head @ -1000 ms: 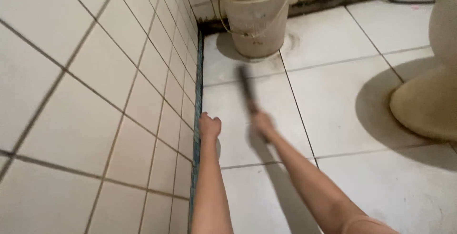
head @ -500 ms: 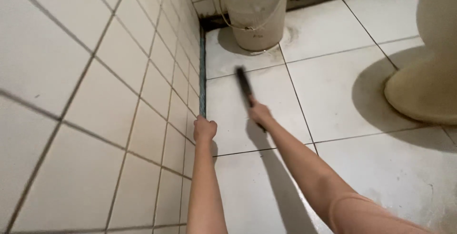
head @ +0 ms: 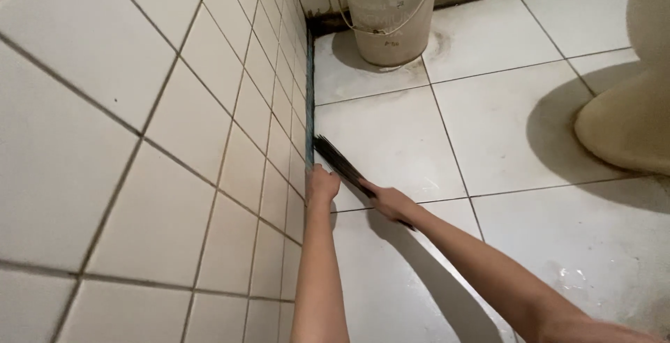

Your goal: Cleaning the bathroom floor using a hand brush and water from a bucket.

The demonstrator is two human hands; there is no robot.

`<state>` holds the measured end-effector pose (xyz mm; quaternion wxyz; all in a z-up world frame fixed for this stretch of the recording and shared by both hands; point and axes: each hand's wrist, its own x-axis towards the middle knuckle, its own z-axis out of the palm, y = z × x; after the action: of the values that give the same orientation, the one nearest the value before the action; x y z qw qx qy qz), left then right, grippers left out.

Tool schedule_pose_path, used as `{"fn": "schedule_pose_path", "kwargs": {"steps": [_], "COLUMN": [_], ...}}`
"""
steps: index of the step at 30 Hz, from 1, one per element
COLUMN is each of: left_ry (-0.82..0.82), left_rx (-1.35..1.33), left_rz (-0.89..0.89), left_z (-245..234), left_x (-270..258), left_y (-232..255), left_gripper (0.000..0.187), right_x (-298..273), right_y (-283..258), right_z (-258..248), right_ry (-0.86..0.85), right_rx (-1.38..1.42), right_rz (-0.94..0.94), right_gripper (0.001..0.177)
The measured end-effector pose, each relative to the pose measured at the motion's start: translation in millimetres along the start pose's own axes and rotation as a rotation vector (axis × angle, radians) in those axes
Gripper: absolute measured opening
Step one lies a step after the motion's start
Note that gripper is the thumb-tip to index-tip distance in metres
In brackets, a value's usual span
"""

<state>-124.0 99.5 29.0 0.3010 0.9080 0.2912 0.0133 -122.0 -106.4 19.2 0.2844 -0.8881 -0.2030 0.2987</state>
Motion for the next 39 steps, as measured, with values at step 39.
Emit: {"fn": "schedule_pose_path", "kwargs": {"steps": [39], "left_ry": [-0.043], "left_rx": [-0.134], "left_rz": [-0.205], "left_z": [43.1], "left_x": [-46.6], "left_y": [36.6], "left_gripper": [0.057], "right_x": [73.1], "right_y": [141.9], "right_z": [-15.3], "right_ry": [0.469], "right_rx": [0.311], "right_rz": [0.337], "right_gripper": [0.038]}}
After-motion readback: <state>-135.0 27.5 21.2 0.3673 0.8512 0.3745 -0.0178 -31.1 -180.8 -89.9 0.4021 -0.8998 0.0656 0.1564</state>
